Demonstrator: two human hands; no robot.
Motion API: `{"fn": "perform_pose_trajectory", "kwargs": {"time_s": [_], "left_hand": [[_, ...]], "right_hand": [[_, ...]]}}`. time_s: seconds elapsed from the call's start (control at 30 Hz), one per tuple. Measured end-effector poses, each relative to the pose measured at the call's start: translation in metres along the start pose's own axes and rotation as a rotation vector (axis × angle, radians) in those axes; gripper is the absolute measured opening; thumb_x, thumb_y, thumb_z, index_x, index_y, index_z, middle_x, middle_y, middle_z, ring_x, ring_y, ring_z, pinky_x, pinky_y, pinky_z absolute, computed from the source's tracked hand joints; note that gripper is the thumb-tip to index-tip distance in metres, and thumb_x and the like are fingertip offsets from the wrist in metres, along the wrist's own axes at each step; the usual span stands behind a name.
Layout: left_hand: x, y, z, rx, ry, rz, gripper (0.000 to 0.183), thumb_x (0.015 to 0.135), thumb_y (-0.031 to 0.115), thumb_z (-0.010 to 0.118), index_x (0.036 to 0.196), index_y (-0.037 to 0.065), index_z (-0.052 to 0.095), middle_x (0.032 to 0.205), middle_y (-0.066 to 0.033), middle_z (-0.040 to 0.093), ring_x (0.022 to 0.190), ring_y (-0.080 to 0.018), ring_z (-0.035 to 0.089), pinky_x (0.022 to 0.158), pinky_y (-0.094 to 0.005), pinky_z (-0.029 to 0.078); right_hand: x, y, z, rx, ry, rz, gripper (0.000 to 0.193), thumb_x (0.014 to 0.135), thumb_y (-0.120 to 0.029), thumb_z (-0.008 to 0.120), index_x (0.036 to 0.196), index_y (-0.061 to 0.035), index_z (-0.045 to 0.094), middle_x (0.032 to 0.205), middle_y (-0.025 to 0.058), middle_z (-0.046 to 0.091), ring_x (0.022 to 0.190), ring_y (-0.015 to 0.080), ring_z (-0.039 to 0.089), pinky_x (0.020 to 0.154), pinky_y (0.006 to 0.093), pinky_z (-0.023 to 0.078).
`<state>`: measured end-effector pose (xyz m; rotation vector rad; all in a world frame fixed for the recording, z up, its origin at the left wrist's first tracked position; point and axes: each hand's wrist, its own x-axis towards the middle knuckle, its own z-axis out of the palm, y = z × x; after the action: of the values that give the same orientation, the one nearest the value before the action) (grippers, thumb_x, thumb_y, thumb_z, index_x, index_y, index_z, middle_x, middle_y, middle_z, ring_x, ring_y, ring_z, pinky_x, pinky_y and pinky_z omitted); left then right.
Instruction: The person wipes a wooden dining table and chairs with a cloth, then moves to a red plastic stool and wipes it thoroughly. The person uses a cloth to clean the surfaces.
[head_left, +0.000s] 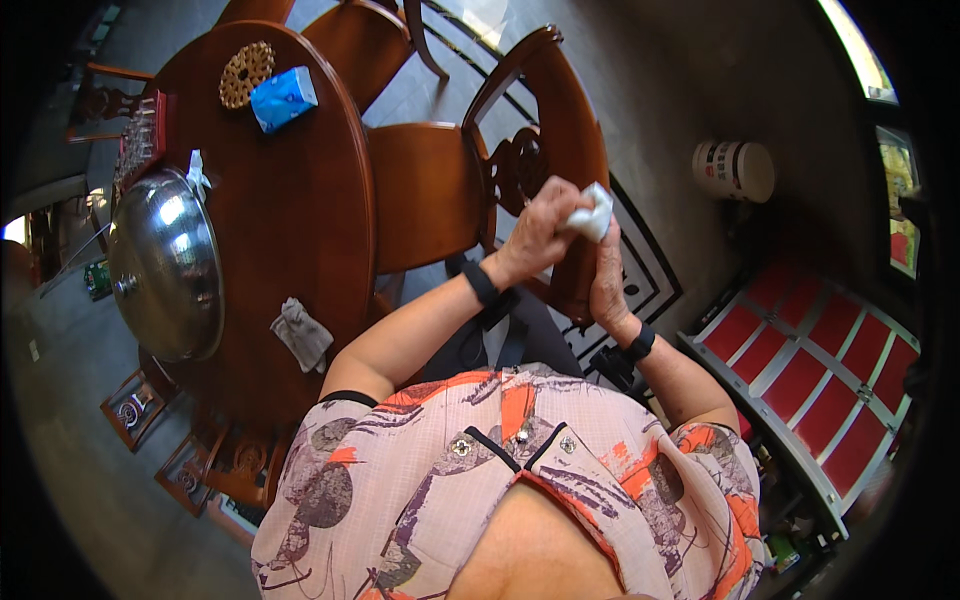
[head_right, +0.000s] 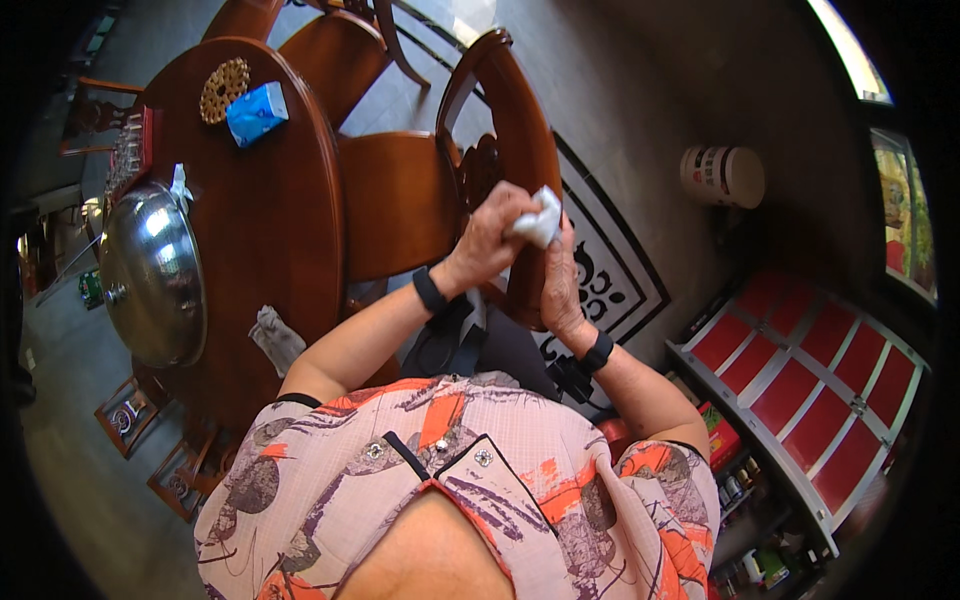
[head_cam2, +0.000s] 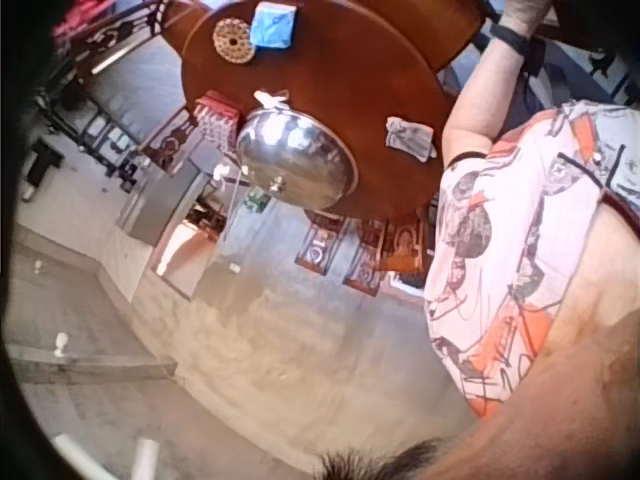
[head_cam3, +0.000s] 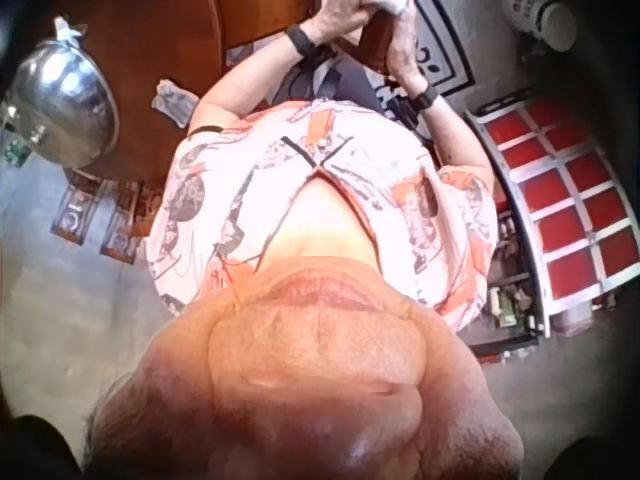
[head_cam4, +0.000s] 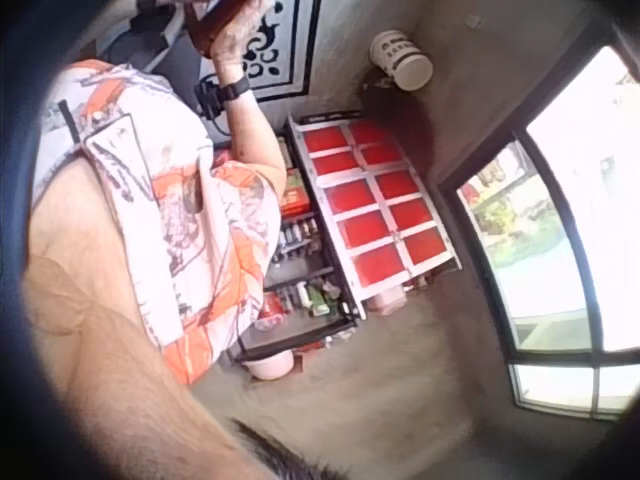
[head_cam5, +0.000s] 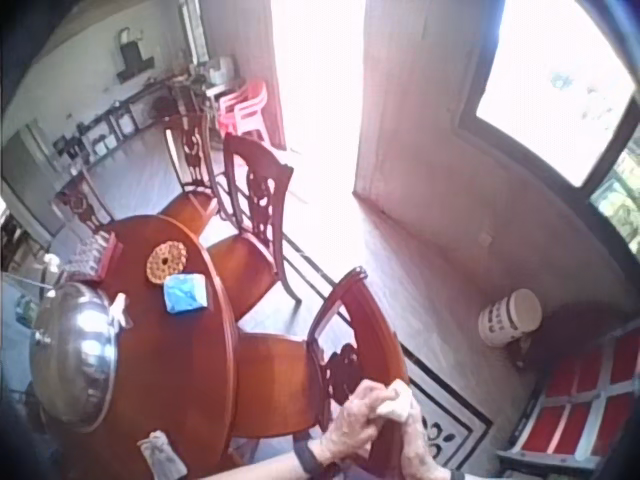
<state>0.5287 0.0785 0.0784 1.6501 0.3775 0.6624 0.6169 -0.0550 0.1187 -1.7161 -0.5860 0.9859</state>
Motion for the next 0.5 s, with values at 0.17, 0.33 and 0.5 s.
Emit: {"fn": "perform_pose_trajectory", "kwargs": {"time_s": [0.17, 0.33, 0.5], "left_hand": [[0.123, -0.03, -0.031, 0.318, 0.352, 0.26, 0.039, 0.078, -0.001, 0.075, 0.115, 0.008, 0.066, 0.102, -0.016, 0.062, 0.095, -0.0325, 0.063, 0.08, -0.0394, 0.053], [0.153, -0.057, -0.061, 0.437, 0.482, 0.25, 0.039, 0.082, -0.002, 0.07, 0.117, 0.013, 0.063, 0.105, -0.014, 0.056, 0.097, -0.034, 0.061, 0.082, -0.0406, 0.053], [0.083, -0.059, -0.032, 0.357, 0.425, 0.183, 0.039, 0.08, -0.008, 0.065, 0.115, 0.009, 0.057, 0.106, -0.016, 0.057, 0.102, -0.0389, 0.058, 0.085, -0.0418, 0.05]], "right_hand": [[-0.006, -0.004, 0.006, -0.179, 0.017, 0.017, 0.061, 0.107, -0.038, 0.039, 0.157, -0.0113, 0.017, 0.147, 0.0195, 0.046, 0.134, 0.0313, 0.048, 0.111, 0.0394, 0.037], [-0.007, -0.006, 0.012, -0.18, 0.023, -0.071, 0.058, 0.107, -0.028, 0.043, 0.157, -0.0108, 0.017, 0.145, 0.0197, 0.047, 0.133, 0.029, 0.049, 0.111, 0.0398, 0.037], [-0.001, -0.001, 0.011, -0.163, 0.028, -0.084, 0.058, 0.107, -0.024, 0.044, 0.156, -0.0083, 0.019, 0.145, 0.0181, 0.048, 0.132, 0.0272, 0.049, 0.111, 0.0371, 0.037]]}}
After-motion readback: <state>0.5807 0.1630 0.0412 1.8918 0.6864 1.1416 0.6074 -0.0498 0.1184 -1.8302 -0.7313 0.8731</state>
